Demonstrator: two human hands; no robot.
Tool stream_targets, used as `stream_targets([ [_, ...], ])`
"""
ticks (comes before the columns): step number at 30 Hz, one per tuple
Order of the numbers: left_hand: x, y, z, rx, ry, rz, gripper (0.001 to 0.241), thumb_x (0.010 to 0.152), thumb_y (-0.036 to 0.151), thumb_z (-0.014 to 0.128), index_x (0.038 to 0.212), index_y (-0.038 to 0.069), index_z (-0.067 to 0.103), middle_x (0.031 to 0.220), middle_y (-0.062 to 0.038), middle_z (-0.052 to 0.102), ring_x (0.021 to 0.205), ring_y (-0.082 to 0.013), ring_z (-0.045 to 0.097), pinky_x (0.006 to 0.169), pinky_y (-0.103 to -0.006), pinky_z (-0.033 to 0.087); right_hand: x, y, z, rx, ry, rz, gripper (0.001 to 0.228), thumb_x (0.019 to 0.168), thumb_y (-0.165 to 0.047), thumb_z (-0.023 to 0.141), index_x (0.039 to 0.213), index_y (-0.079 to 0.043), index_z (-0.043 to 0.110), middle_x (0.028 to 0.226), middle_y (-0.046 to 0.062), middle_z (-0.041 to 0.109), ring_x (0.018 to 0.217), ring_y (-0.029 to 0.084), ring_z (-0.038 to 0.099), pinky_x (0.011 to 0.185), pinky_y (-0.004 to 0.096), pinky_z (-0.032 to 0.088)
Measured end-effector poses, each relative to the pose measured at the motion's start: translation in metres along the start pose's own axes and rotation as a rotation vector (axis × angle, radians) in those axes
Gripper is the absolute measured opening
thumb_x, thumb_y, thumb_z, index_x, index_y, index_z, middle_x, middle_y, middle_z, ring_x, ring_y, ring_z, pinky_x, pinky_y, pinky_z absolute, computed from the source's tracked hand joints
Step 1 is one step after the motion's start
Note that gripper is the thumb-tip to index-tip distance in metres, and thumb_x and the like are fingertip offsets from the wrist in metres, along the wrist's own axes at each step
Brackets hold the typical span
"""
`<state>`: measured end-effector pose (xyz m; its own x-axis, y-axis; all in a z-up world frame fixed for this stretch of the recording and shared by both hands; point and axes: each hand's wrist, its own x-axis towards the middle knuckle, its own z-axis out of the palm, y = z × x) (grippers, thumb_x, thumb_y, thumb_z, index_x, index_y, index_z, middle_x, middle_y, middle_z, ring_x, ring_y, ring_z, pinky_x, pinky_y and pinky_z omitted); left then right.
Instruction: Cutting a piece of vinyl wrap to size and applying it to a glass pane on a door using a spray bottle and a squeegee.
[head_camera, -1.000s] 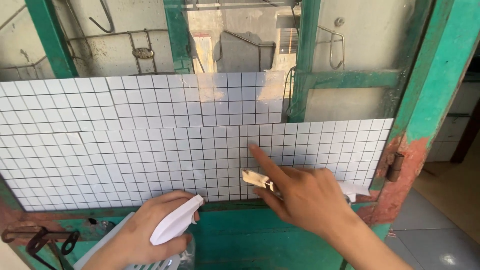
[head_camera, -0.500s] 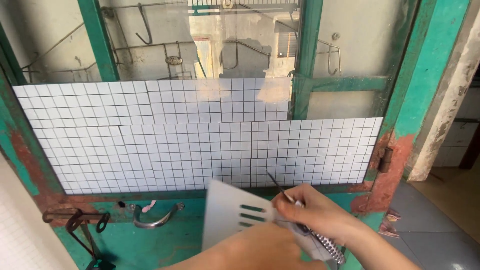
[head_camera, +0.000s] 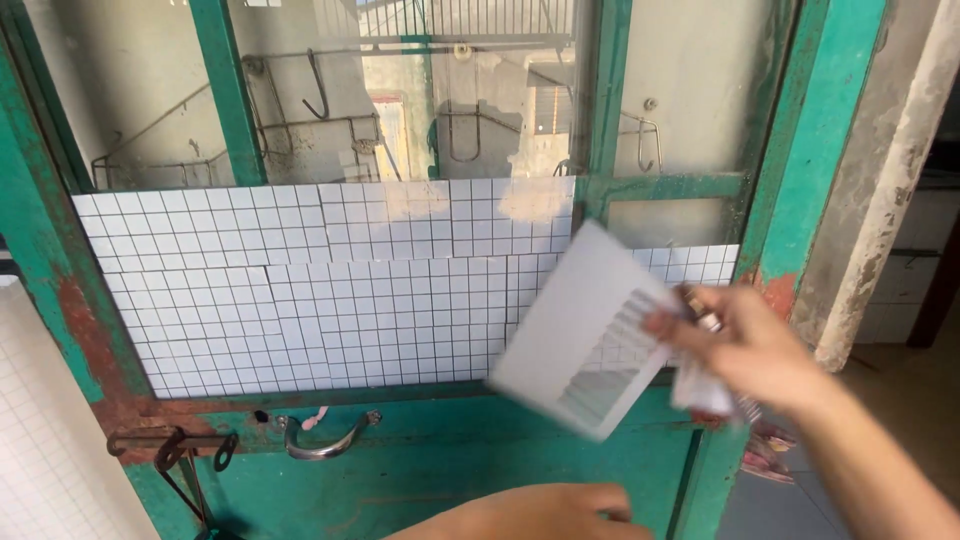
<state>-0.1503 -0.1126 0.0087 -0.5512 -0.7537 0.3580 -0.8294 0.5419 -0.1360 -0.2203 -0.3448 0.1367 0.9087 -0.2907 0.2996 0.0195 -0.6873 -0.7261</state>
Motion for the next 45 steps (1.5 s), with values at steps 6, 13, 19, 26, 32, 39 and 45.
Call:
stream_targets([
  [6, -0.042, 0.023, -0.087, -0.118, -0.274, -0.513, 0.039, 0.095, 0.038, 0.062, 0.128, 0.017, 0.065, 0.134, -0.002, 0.067, 0.133, -0.0237, 0.054, 0.106, -0.0443, 0.030, 0.035, -0.008, -0.030, -0.407, 0.146, -0.046, 0.028, 0.099, -0.036, 0.069, 0.092, -0.011, 0.080, 0.058, 0.004, 0.058, 0.050, 0.017, 0.045, 0.051, 0.031, 0.033],
  [13, -0.118, 0.009, -0.111, 0.081, -0.110, -0.708, 0.036, 0.058, 0.034, 0.072, 0.084, 0.009, 0.077, 0.145, -0.015, 0.050, 0.142, -0.0463, 0.034, 0.102, -0.0635, 0.029, 0.048, -0.049, 0.014, -0.538, 0.301, -0.163, 0.031, 0.095, -0.047, 0.065, 0.087, -0.017, 0.067, 0.073, 0.011, 0.070, 0.083, 0.044, 0.064, 0.072, 0.049, 0.046],
  [19, -0.136, 0.000, -0.108, 0.163, -0.162, -0.833, 0.042, 0.058, 0.043, 0.073, 0.084, 0.010, 0.080, 0.153, -0.016, 0.046, 0.141, -0.0350, 0.040, 0.100, -0.0533, 0.030, 0.046, -0.066, 0.016, -0.482, 0.119, -0.273, 0.037, 0.103, -0.039, 0.065, 0.076, -0.015, 0.058, 0.057, 0.005, 0.055, 0.062, 0.024, 0.060, 0.067, 0.039, 0.047],
  [26, -0.145, -0.003, -0.106, 0.062, -0.172, -0.948, 0.040, 0.061, 0.040, 0.072, 0.091, 0.013, 0.078, 0.160, -0.007, 0.040, 0.141, -0.0310, 0.039, 0.100, -0.0509, 0.032, 0.041, -0.029, -0.038, -0.518, 0.184, -0.178, 0.027, 0.095, -0.037, 0.074, 0.083, -0.013, 0.077, 0.059, 0.004, 0.062, 0.054, 0.020, 0.048, 0.059, 0.034, 0.037],
  [32, -0.146, -0.005, -0.106, 0.010, -0.138, -0.973, 0.038, 0.062, 0.037, 0.074, 0.092, 0.014, 0.077, 0.158, -0.004, 0.042, 0.141, -0.0267, 0.040, 0.100, -0.0492, 0.031, 0.055, -0.032, 0.001, -0.520, 0.209, -0.195, 0.030, 0.101, -0.039, 0.068, 0.083, -0.014, 0.071, 0.056, 0.003, 0.060, 0.051, 0.019, 0.054, 0.056, 0.034, 0.043],
  [39, -0.140, -0.003, -0.117, -0.098, -0.196, -1.117, 0.029, 0.067, 0.028, 0.078, 0.093, 0.014, 0.075, 0.161, 0.002, 0.039, 0.149, -0.0253, 0.034, 0.114, -0.0646, 0.018, 0.068, -0.034, 0.028, -0.265, 0.103, -0.478, 0.046, 0.092, -0.038, 0.080, 0.064, -0.014, 0.052, 0.056, -0.001, 0.045, 0.054, 0.016, 0.041, 0.058, 0.032, 0.031],
  [45, -0.146, -0.005, -0.113, -0.088, -0.153, -1.051, 0.028, 0.066, 0.025, 0.077, 0.090, 0.013, 0.074, 0.159, 0.001, 0.041, 0.146, -0.0267, 0.035, 0.111, -0.0568, 0.024, 0.065, 0.014, 0.021, 0.143, -0.464, -0.662, 0.011, 0.085, -0.014, 0.075, 0.096, -0.012, 0.077, 0.110, 0.006, 0.080, 0.090, 0.022, 0.083, 0.061, 0.027, 0.079],
])
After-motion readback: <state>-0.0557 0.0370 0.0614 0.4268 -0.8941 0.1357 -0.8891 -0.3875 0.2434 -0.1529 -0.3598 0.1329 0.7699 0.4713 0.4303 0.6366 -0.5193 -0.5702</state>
